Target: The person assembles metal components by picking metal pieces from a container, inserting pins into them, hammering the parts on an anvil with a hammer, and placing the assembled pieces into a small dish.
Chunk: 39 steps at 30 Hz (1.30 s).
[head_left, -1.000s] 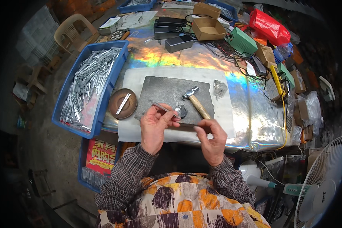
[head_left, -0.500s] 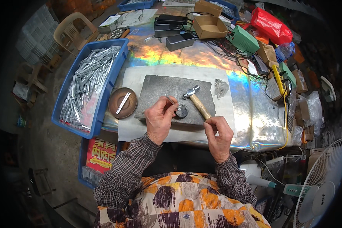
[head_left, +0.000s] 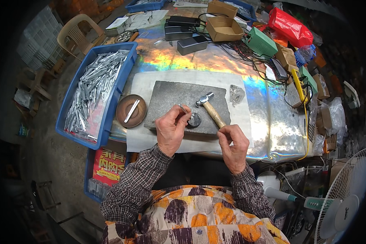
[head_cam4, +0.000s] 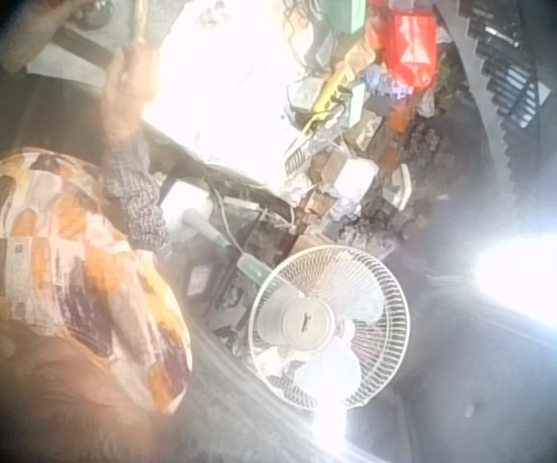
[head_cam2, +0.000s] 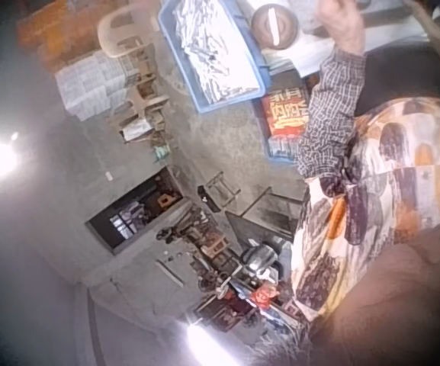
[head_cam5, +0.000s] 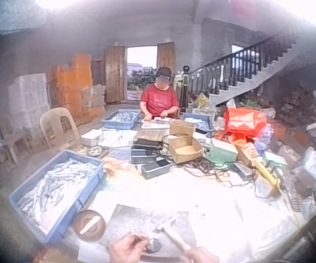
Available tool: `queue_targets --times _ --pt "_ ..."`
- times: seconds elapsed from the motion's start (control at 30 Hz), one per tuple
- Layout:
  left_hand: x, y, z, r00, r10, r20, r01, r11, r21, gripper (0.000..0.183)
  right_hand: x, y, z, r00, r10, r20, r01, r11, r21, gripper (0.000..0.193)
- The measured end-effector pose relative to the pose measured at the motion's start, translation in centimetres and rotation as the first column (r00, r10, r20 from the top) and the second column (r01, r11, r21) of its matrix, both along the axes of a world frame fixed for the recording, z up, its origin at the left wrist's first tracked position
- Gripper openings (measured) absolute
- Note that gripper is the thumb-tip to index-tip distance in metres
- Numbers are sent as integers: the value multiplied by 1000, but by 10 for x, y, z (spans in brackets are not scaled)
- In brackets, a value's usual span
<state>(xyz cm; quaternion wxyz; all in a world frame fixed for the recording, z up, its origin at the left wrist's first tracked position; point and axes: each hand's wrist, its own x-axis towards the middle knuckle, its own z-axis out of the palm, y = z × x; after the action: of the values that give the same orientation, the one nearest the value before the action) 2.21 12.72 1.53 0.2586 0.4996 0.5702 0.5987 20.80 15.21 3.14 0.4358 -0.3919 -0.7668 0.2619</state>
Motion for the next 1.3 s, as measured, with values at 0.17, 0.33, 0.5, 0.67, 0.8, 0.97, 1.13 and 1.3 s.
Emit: queue_targets --times 0.17,0.33,0.5,0.67,0.8,0.97,1.13,1.3 --pt "1 1 -2 997 15 78 -15 1000 9 2 -2 3 5 1000 22 3 -22 1000 9 9" --pt "0 -1 3 989 26 -143 -27 1000 -2 8 -6 9 12 998 45 46 -47 998 32 11" --pt "0 1 2 911 79 -405 -14 987 162 15 -31 20 42 982 183 47 -185 981 49 19" --pt "-1 -1 6 902 97 -421 -31 987 161 21 -52 31 42 930 326 170 -354 919 175 24" --pt "1 0 3 918 85 -387 -22 986 164 22 -53 30 32 934 318 163 -352 898 263 21" --pt "2 3 -3 921 125 -370 -50 978 205 22 -50 18 13 957 258 130 -288 866 409 18" --pt "4 1 -3 938 120 -326 -69 984 166 21 -46 3 -11 981 174 83 -191 829 525 30" --pt "5 0 -3 945 130 -300 -90 986 143 19 -45 -2 -12 979 190 79 -205 866 455 36"
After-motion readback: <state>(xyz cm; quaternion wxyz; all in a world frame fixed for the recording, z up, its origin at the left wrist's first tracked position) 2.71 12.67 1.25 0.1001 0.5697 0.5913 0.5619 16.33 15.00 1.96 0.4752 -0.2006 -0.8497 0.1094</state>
